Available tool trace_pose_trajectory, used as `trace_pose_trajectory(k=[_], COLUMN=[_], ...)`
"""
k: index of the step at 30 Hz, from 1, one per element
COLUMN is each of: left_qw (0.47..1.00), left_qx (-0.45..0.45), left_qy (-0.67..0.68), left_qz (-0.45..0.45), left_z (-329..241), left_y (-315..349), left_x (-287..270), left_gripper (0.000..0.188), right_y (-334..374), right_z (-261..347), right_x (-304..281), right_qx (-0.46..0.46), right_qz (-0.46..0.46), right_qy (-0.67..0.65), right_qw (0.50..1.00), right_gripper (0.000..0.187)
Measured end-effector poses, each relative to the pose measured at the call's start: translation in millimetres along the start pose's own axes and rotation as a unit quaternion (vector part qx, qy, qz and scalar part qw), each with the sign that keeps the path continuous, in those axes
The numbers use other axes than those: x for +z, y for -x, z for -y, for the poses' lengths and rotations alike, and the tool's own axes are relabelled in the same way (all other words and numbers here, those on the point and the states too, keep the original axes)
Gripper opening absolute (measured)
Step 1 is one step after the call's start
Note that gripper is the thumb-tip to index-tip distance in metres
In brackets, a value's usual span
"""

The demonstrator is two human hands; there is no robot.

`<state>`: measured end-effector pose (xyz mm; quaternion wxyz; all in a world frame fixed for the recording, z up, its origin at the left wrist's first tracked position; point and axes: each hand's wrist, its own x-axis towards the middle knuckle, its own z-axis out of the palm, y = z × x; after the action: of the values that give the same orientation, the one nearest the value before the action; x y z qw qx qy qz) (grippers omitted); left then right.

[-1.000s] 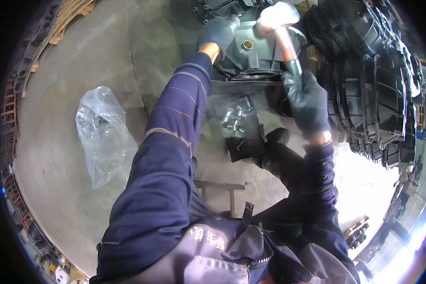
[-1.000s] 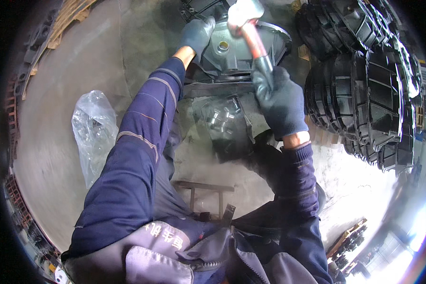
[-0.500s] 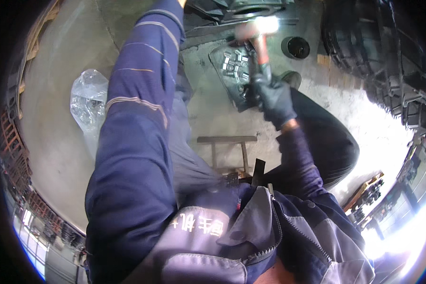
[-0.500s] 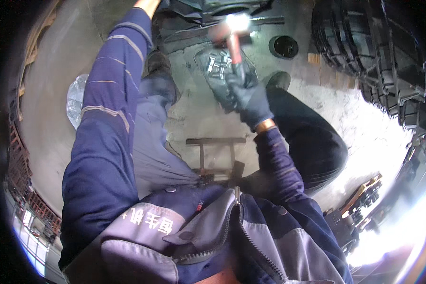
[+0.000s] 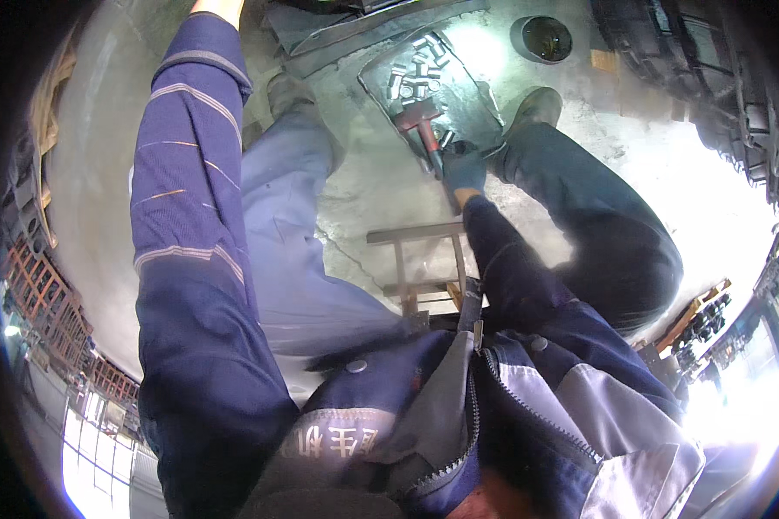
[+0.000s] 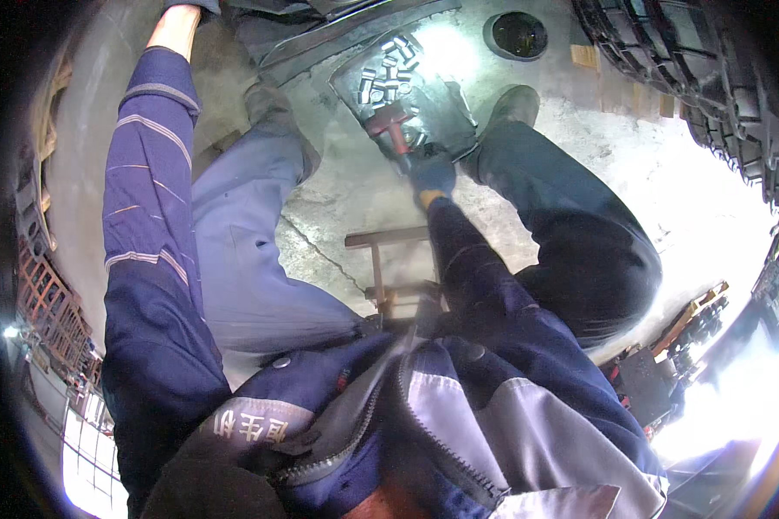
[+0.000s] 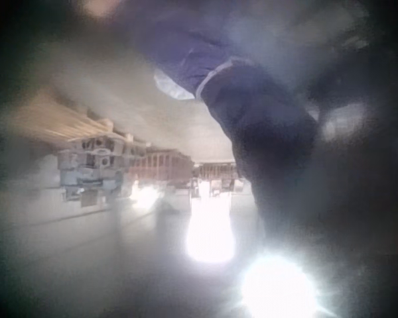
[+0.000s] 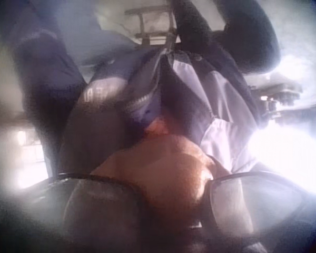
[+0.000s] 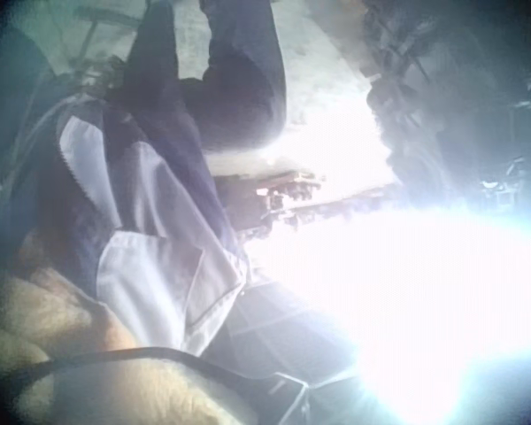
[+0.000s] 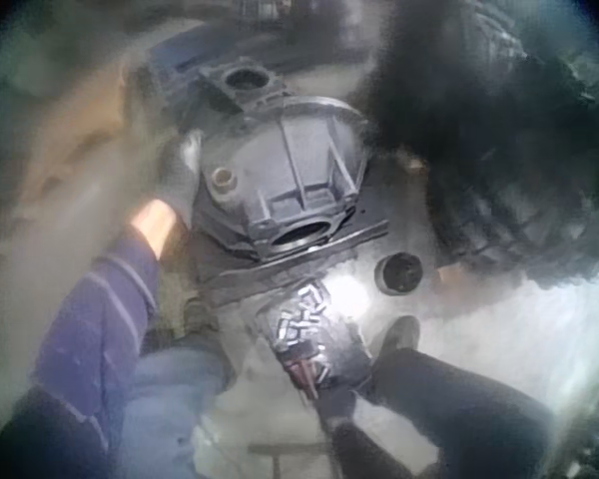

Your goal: The person sits on the floor and uses a hammer and small metal pieces to assemble a large metal housing. They repeatedly insert and tap components into place, then move the finished part to a stack of similar housings.

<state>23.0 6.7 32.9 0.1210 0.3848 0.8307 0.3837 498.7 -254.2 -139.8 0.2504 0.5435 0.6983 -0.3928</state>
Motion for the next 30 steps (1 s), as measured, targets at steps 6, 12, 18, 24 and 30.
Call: trace_pose_trajectory(k=[6, 12, 18, 24, 30], left_qw=[1.0, 0.999, 0.996, 0.996, 0.997], left_qx=[0.006, 0.043, -0.074, -0.085, -0.077], left_qy=[0.005, 0.018, -0.037, 0.005, 0.007], left_qz=[0.002, -0.019, -0.024, 0.04, 0.03], left_z=[9.1, 3.4, -43.0, -54.7, -48.0], left_y=[-8.9, -8.2, 22.5, 29.0, 28.1], left_x=[2.1, -2.4, -20.3, -34.6, -33.7], left_gripper=[0.063, 0.063, 0.062, 0.062, 0.067], right_y=[-65.4, -72.8, -73.6, -17.2, 45.3], right_z=[5.4, 14.9, 4.5, 79.9, 228.6], right_x=[-5.3, -27.9, -57.9, -203.8, -370.9], right_qx=[0.043, -0.06, -0.023, -0.078, -0.261], right_qz=[-0.099, 0.016, -0.085, -0.131, -0.068], right_qy=[-0.054, 0.186, -0.049, -0.529, -0.46], right_qw=[0.993, 0.981, 0.995, 0.835, 0.846], right_gripper=[0.04, 0.038, 0.034, 0.03, 0.03])
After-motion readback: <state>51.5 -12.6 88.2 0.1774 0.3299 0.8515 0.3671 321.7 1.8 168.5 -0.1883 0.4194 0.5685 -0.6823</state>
